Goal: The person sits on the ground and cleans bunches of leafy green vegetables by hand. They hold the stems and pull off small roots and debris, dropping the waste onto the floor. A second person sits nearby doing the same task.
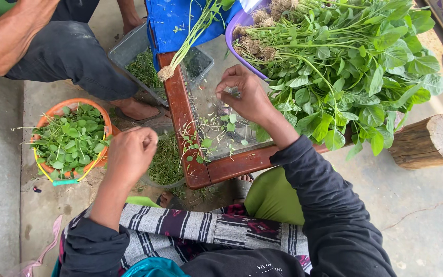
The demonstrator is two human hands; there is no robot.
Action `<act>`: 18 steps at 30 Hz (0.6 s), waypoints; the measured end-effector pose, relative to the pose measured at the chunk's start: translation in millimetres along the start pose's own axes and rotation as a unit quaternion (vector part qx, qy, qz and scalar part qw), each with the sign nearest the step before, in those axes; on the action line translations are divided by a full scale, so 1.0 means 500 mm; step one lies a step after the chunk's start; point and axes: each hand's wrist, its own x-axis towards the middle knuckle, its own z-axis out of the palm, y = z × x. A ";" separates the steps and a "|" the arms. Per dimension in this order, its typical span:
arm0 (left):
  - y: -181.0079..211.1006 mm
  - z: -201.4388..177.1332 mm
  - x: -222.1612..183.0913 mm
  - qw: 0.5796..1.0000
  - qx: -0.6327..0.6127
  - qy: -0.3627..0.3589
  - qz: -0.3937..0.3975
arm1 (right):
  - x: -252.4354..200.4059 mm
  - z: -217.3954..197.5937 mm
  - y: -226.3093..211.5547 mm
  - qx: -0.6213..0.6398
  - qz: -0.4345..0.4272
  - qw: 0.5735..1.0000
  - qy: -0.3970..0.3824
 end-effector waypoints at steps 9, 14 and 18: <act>-0.060 -0.051 -0.003 0.962 -0.051 0.268 0.016 | 0.034 0.161 -0.062 0.074 -0.051 0.991 -0.104; -0.078 -0.070 -0.024 0.883 -0.084 0.459 0.043 | 0.111 0.422 -0.115 0.082 -0.070 0.984 -0.143; -0.096 -0.073 -0.040 0.859 -0.073 0.507 -0.011 | 0.213 0.589 -0.180 0.108 -0.035 0.986 -0.123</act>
